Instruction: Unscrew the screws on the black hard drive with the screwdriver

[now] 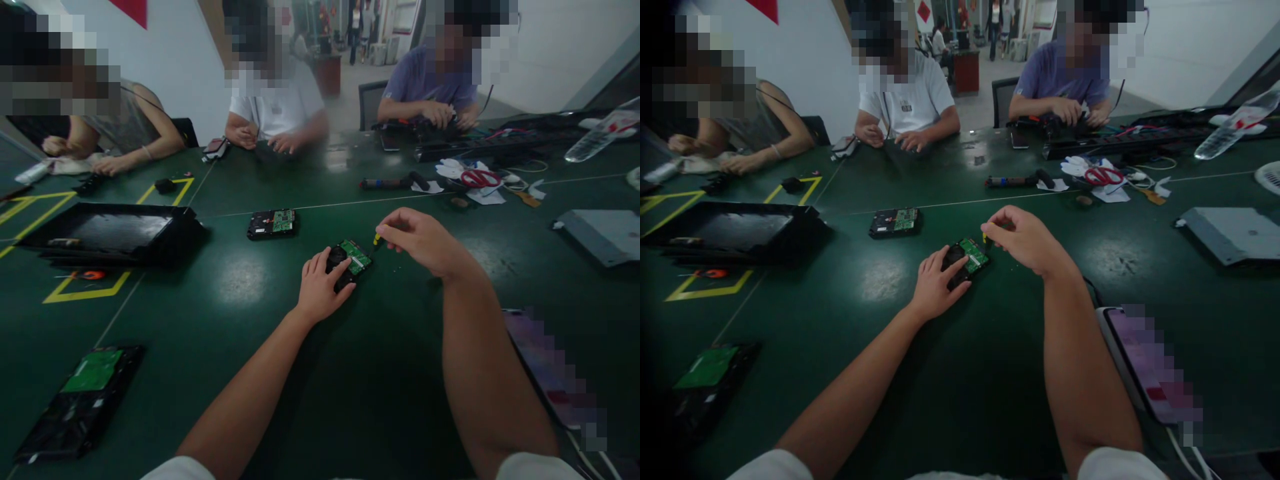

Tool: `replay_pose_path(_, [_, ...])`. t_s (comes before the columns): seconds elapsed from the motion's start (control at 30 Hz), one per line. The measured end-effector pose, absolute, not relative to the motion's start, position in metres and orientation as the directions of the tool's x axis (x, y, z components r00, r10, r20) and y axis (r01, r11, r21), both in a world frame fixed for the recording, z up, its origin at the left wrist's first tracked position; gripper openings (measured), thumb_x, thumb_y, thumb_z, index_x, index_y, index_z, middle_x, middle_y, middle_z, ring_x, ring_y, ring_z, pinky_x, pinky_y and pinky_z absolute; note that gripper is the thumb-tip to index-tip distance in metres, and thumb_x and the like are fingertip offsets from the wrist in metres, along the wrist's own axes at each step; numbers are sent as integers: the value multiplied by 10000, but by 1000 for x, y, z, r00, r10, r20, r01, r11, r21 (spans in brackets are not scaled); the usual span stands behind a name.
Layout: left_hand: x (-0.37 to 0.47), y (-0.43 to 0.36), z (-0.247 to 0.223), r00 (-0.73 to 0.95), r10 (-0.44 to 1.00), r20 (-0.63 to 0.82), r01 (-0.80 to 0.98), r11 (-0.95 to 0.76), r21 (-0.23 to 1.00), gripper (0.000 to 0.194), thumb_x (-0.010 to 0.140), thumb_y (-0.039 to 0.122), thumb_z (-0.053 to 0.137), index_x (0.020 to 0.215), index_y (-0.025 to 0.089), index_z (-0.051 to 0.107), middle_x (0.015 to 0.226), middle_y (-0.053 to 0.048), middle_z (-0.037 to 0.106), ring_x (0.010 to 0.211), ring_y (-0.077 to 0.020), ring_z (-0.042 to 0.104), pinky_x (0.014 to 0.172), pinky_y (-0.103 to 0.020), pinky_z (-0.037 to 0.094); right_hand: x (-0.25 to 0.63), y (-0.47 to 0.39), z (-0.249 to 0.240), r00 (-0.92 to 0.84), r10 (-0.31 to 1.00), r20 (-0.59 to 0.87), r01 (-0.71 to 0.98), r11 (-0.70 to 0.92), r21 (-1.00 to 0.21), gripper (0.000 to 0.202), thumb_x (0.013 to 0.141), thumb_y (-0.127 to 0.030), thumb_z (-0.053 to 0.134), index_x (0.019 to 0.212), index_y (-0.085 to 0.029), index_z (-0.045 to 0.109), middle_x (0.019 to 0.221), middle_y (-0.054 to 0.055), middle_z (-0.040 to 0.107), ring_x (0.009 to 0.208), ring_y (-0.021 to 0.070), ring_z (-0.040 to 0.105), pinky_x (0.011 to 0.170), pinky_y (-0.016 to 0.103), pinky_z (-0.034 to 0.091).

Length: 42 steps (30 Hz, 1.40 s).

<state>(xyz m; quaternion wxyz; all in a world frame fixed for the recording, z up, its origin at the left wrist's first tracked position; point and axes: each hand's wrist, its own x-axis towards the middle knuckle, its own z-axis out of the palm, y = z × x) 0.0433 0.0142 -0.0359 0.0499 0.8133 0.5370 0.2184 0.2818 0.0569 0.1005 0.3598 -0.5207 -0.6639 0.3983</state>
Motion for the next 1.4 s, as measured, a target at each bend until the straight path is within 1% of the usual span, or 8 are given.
replay_pose_path(0.13, [44,14,-36,330,892,309,851,-423,312,599,927,566,599,1490,366,551,1650,-119,305,1453,-398,349,1145,-576,302,283,59,97,-144,987,68,485,131,-865,216,855,-394,764,900,-201,678,765,41,693,629,163,620,570,286,473])
replay_pose_path(0.37, [45,14,-35,320,899,298,859,-408,309,598,920,565,613,1482,371,557,1650,-100,318,1455,-388,346,1149,-570,298,274,57,96,-336,941,28,286,130,-949,276,988,-469,594,1054,-226,706,1114,84,732,565,111,617,439,245,432])
replay_pose_path(0.67, [45,14,-34,316,901,296,859,-404,313,602,905,553,642,1474,373,567,1646,-96,329,1438,-391,365,1144,-576,309,271,51,103,-381,921,-77,84,-49,-995,242,1003,-393,606,1119,-198,691,1054,96,698,763,182,713,709,333,638])
replay_pose_path(0.8, [44,14,-35,319,899,300,859,-408,309,600,913,558,628,1478,368,562,1650,-99,319,1443,-384,360,1143,-573,313,273,50,108,-394,918,-50,175,22,-984,233,991,-381,621,1110,-196,698,943,66,702,739,165,686,694,305,602])
replay_pose_path(0.93, [43,14,-36,323,897,302,857,-412,308,604,919,570,613,1486,369,553,1652,-105,314,1447,-394,351,1142,-585,306,277,55,105,-316,948,35,355,152,-922,256,918,-442,716,956,-189,707,790,33,686,667,145,614,622,271,520])
replay_pose_path(1.07, [43,15,-36,329,895,301,854,-418,309,610,926,578,598,1496,367,541,1652,-116,304,1455,-389,347,1143,-579,307,278,58,99,-233,971,46,383,135,-914,274,880,-452,752,884,-189,676,745,33,683,630,145,604,577,271,483])
replay_pose_path(1.27, [44,14,-36,323,897,302,857,-412,309,599,924,565,608,1486,365,554,1654,-113,309,1454,-392,349,1147,-581,299,278,58,100,-274,961,27,307,114,-945,249,978,-433,623,1020,-204,711,1058,85,736,576,109,610,455,242,420])
replay_pose_path(1.4, [44,14,-35,322,897,303,854,-414,316,604,918,562,620,1485,365,555,1651,-105,322,1453,-391,350,1140,-580,309,276,56,101,-323,947,2,228,79,-970,286,1004,-447,588,1059,-199,719,1159,104,717,632,121,654,522,252,522])
